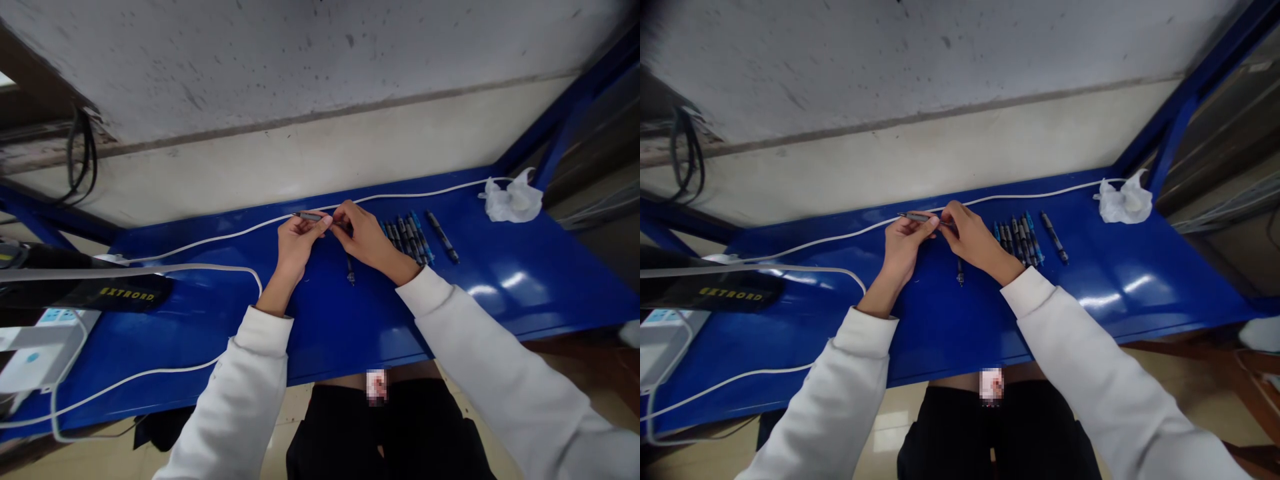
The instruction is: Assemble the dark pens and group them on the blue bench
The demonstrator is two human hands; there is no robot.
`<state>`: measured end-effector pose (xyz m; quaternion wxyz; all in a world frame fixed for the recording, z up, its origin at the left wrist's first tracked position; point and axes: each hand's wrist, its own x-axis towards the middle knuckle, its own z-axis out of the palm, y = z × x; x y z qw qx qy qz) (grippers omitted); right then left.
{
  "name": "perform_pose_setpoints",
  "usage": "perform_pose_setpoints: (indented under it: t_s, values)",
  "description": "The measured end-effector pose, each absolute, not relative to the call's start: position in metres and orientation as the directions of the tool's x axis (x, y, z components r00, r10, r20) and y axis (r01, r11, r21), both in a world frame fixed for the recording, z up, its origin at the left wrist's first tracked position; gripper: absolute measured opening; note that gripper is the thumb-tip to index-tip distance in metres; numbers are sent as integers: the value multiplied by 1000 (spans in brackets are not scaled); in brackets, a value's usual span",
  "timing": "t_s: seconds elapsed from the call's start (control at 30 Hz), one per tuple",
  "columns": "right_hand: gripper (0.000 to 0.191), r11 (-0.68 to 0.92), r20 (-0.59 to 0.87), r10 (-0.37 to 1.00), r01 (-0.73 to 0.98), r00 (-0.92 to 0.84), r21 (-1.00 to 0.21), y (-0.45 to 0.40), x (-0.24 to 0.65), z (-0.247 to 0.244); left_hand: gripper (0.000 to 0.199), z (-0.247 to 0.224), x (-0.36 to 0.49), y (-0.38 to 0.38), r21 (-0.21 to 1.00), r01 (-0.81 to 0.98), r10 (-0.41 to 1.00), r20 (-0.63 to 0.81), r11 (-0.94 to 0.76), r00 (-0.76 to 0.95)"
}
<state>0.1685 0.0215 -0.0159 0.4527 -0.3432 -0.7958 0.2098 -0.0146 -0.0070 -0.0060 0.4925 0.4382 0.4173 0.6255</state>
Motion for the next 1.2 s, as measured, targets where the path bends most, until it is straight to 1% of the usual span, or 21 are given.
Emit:
perform_pose_setpoints:
  t_s: [0.13, 0.23, 0.4, 0.5, 0.63, 0.77, 0.9, 1.0, 1.1, 1.2]
  values:
    - [9, 720, 585, 693, 357, -421, -595, 21, 171, -14, 39, -7, -15, -7, 953, -259, 983, 128, -159, -130]
    - [17, 732, 582, 679, 348, -448, -586, 20, 171, -13, 39, -7, -15, -6, 949, -279, 983, 112, -150, -148]
    - [20, 702, 596, 712, 340, -371, -626, 22, 169, -17, 34, -7, -15, -7, 948, -275, 982, 121, -158, -148]
    - [17, 697, 605, 718, 350, -345, -626, 24, 169, -17, 32, -6, -15, -8, 950, -259, 980, 142, -174, -138]
    - [10, 723, 615, 691, 341, -379, -602, 23, 171, -13, 34, -6, -17, -9, 948, -275, 984, 134, -162, -117]
    - [17, 749, 615, 662, 336, -429, -572, 21, 171, -11, 34, -5, -18, -9, 946, -291, 986, 114, -145, -119]
    - [14, 725, 614, 688, 333, -387, -603, 22, 170, -13, 35, -5, -17, -9, 945, -293, 986, 116, -146, -118]
    - [12, 737, 620, 676, 338, -399, -586, 22, 170, -13, 35, -5, -17, -9, 947, -288, 987, 110, -139, -115]
    - [17, 751, 614, 659, 340, -435, -566, 22, 171, -12, 34, -5, -18, -9, 949, -284, 986, 107, -139, -126]
    - [15, 744, 625, 668, 341, -404, -575, 22, 171, -11, 35, -6, -19, -9, 949, -284, 986, 105, -138, -128]
